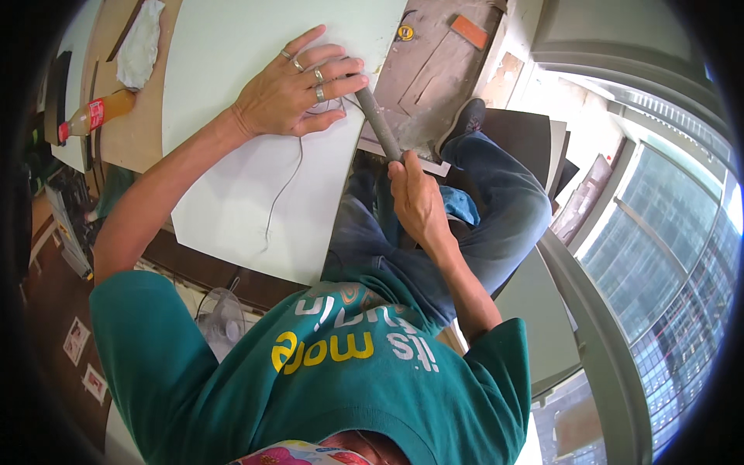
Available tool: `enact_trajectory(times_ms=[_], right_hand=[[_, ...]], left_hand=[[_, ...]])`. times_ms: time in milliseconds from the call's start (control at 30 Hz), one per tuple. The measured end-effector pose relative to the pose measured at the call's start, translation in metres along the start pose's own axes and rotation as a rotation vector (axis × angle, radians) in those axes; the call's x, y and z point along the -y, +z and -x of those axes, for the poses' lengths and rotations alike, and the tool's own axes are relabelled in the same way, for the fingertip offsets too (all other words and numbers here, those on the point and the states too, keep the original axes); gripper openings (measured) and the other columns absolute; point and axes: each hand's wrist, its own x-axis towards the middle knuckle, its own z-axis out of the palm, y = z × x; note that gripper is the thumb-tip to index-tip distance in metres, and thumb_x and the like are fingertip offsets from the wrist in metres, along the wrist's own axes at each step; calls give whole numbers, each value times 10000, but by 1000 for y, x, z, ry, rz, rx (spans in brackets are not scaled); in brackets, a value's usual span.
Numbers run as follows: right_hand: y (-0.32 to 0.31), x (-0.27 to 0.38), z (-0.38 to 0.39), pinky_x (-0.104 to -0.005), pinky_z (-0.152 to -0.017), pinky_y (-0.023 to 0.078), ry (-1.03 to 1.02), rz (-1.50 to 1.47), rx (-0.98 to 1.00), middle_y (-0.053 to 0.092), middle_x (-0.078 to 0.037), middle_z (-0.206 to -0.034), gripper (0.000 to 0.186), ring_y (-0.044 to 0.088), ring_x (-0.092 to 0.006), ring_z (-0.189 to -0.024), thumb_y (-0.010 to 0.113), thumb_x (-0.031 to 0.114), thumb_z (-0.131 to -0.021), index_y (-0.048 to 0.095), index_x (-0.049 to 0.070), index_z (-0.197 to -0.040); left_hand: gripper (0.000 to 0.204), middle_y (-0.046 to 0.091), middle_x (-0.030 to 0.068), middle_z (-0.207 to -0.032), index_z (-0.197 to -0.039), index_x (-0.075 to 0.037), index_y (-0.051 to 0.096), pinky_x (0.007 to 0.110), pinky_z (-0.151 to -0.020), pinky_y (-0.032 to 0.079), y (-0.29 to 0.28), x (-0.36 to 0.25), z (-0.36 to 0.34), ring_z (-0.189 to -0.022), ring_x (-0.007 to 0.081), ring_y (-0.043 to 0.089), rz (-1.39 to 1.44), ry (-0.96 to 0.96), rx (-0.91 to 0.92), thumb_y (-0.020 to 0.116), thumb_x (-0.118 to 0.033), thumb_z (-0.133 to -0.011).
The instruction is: The person uses a file to smooth the edges of a white board, then wipes the surface with a sponge. They apply a liquid from a bottle to a wooden board and rub it in with a cloth. Finally, they use a pencil to mark a line on the wooden board.
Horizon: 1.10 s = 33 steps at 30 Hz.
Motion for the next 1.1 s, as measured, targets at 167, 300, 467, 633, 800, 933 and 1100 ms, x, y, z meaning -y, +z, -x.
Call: enact_trajectory(times_ms=[167, 300, 467, 633, 800, 933, 1100], right_hand=[[41, 20, -5, -588, -541, 400, -189, 112, 82, 541, -280, -613, 205, 559, -519, -633, 493, 217, -1050, 419, 32, -1002], [22, 32, 1, -586, -535, 402, -86, 129, 33, 562, -268, -617, 168, 580, -511, -643, 510, 204, -1040, 445, 54, -1002], [-7, 17, -7, -525, -577, 443, -36, 148, -21, 588, -235, -658, 164, 614, -458, -652, 488, 191, -1050, 466, 32, -1011], [-6, 6, -7, -494, -564, 443, -37, 137, -48, 564, -203, -633, 152, 607, -429, -614, 480, 162, -1049, 469, 28, -978], [-2, 10, -4, -493, -556, 423, 29, 137, -42, 554, -222, -630, 141, 596, -436, -602, 479, 146, -1045, 448, 23, -985], [4, 15, -5, -507, -560, 409, 110, 145, -18, 544, -246, -634, 148, 579, -458, -603, 484, 152, -1045, 441, 16, -1007], [8, 22, -8, -537, -554, 388, 92, 101, -12, 547, -282, -650, 160, 560, -512, -638, 496, 160, -1042, 441, 13, -1009]], left_hand=[[365, 587, 31, -1137, -1191, -147, 633, 534, -1181, 336, -5, 15, 12, -1165, 244, 563, -39, -42, -9, 644, -370, -903], [378, 593, 37, -1159, -1217, -149, 631, 538, -1197, 317, -2, 10, 16, -1211, 239, 550, 19, 16, -33, 625, -379, -918], [452, 565, -25, -1380, -1381, -222, 563, 516, -1241, 230, -1, 6, 4, -1378, 201, 437, 18, 49, 23, 593, -372, -955], [512, 534, -61, -1446, -1456, -282, 505, 484, -1257, 189, 4, 7, 1, -1421, 189, 390, 57, 22, 111, 597, -364, -959], [485, 544, -57, -1418, -1430, -269, 521, 487, -1251, 204, 3, 8, -1, -1406, 192, 404, 71, 21, 97, 594, -372, -962], [419, 562, -55, -1355, -1347, -245, 565, 489, -1232, 248, 7, 7, 2, -1366, 193, 435, 93, 3, 66, 613, -363, -949], [305, 584, -13, -1181, -1166, -199, 606, 492, -1198, 306, 5, 2, 1, -1240, 211, 505, 13, -20, -6, 666, -330, -896]])
